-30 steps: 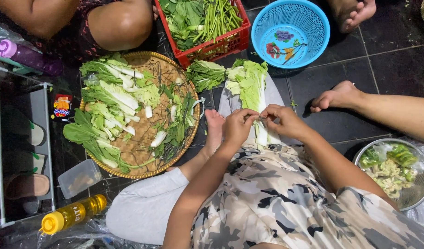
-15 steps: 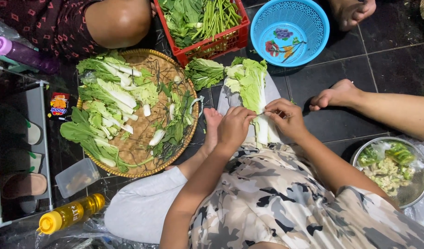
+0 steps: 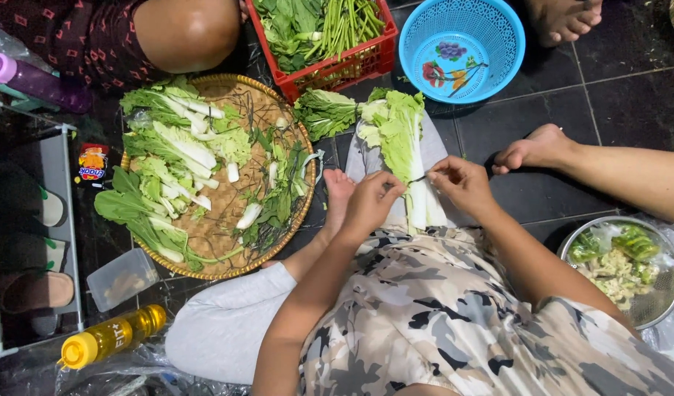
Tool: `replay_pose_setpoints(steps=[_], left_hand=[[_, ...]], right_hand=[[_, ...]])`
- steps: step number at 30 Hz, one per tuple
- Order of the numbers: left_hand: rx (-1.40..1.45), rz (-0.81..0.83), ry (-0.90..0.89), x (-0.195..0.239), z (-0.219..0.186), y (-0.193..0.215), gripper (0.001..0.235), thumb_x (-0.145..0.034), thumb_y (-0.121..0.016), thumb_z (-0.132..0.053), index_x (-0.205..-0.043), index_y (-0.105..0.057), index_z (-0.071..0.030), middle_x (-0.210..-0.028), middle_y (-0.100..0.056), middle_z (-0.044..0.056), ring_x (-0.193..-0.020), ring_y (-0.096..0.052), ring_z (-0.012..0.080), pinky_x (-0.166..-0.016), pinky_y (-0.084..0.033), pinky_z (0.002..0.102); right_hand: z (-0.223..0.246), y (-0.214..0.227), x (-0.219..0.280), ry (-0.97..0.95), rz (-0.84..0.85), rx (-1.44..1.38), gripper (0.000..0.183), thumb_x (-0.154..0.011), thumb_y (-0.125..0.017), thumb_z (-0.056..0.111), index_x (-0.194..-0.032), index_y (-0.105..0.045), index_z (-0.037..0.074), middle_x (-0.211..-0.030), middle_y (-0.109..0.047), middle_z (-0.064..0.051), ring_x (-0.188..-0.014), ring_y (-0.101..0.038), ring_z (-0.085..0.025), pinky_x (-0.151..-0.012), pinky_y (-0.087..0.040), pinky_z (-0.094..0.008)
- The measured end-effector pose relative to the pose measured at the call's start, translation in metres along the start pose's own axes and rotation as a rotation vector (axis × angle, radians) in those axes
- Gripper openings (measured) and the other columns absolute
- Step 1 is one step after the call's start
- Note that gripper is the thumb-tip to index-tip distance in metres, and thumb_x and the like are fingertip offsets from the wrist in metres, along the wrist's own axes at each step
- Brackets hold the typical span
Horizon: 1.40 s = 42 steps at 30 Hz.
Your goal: The person sits on the floor and prepares leafy green vegetables by hand. They remove rubber bands from bunches, separate leaves, and place them into a woven tray. The person handles the vegetables one at a time, arranging them neatly.
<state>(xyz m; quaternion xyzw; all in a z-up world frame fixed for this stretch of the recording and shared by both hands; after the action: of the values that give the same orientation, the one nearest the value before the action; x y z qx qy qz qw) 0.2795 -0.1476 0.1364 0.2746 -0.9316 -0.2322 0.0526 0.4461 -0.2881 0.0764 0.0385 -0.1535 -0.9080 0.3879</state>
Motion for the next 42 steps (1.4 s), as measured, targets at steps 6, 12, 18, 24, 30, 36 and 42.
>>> replay_pose_setpoints(steps=[6,12,18,24,30,36,42], left_hand=[[0.149,0.067,-0.087,-0.02,-0.002,-0.036,0.007,-0.086,-0.078,-0.019,-0.09,-0.073,-0.016,-0.102,-0.071,0.005,-0.083,-0.066,0.0245,-0.078,-0.055,0.036],[0.239,0.13,-0.085,-0.022,0.011,-0.047,0.008,-0.085,-0.08,-0.012,-0.091,-0.075,-0.01,-0.113,-0.073,0.012,-0.081,-0.071,0.0228,-0.072,-0.058,0.032],[0.379,0.053,0.038,-0.03,0.043,-0.059,0.008,-0.088,-0.077,-0.004,-0.096,-0.075,-0.005,-0.096,-0.072,0.011,-0.082,-0.072,0.0168,-0.075,-0.059,0.026],[0.532,0.042,0.109,-0.028,0.051,-0.064,0.022,-0.099,-0.058,0.005,-0.112,-0.076,-0.002,-0.098,-0.071,0.016,-0.092,-0.074,0.0201,-0.079,-0.064,0.028],[0.638,0.036,0.207,-0.025,0.069,-0.072,0.028,-0.095,-0.068,-0.002,-0.121,-0.071,-0.009,-0.101,-0.075,0.012,-0.089,-0.072,0.0121,-0.08,-0.063,0.021],[0.143,-0.045,0.095,-0.022,0.026,-0.029,0.024,-0.094,-0.071,-0.007,-0.113,-0.077,-0.019,-0.096,-0.075,0.006,-0.089,-0.075,0.0173,-0.075,-0.062,0.028],[-0.382,0.074,0.08,-0.025,0.017,-0.024,0.01,-0.096,-0.067,-0.031,-0.097,-0.073,-0.022,-0.09,-0.069,-0.001,-0.098,-0.068,0.0223,-0.086,-0.057,0.043]], right_hand=[[0.047,-0.009,-0.01,0.072,0.127,0.031,0.005,-0.092,-0.075,0.004,-0.097,-0.074,0.005,-0.07,-0.072,-0.012,-0.064,-0.066,-0.017,-0.06,-0.05,-0.028],[0.036,-0.014,-0.015,-0.047,0.17,-0.005,0.008,-0.089,-0.079,0.006,-0.09,-0.071,0.003,-0.069,-0.07,-0.009,-0.065,-0.067,-0.015,-0.063,-0.054,-0.028],[0.051,-0.017,-0.004,-0.134,0.166,-0.018,0.01,-0.089,-0.077,0.007,-0.09,-0.071,-0.001,-0.067,-0.069,-0.013,-0.059,-0.068,-0.019,-0.056,-0.056,-0.03],[0.017,-0.03,-0.005,-0.258,0.212,-0.231,0.02,-0.084,-0.08,0.002,-0.097,-0.068,-0.007,-0.068,-0.071,-0.016,-0.057,-0.069,-0.016,-0.053,-0.059,-0.024],[0.0,-0.021,-0.008,-0.263,0.224,-0.187,0.021,-0.081,-0.079,-0.003,-0.1,-0.072,-0.007,-0.078,-0.074,-0.016,-0.064,-0.069,-0.014,-0.059,-0.061,-0.025],[0.047,-0.013,-0.001,-0.019,0.312,0.445,0.015,-0.082,-0.075,0.006,-0.096,-0.081,0.004,-0.081,-0.076,-0.014,-0.072,-0.071,-0.027,-0.067,-0.058,-0.038],[0.091,-0.024,0.009,0.266,0.303,0.623,0.01,-0.092,-0.074,0.021,-0.094,-0.079,0.013,-0.089,-0.076,-0.007,-0.088,-0.071,-0.029,-0.078,-0.058,-0.04]])
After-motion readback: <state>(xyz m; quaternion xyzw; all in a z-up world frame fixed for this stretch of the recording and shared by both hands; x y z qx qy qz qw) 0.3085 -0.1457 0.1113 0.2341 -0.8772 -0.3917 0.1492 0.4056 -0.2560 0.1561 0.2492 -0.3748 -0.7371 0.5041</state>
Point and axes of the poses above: each hand's wrist, its own x-axis away from the middle knuckle, its own y-axis out of the back of the hand, z = x × y, the point moved 9 cm from there along -x, towards the middle knuckle
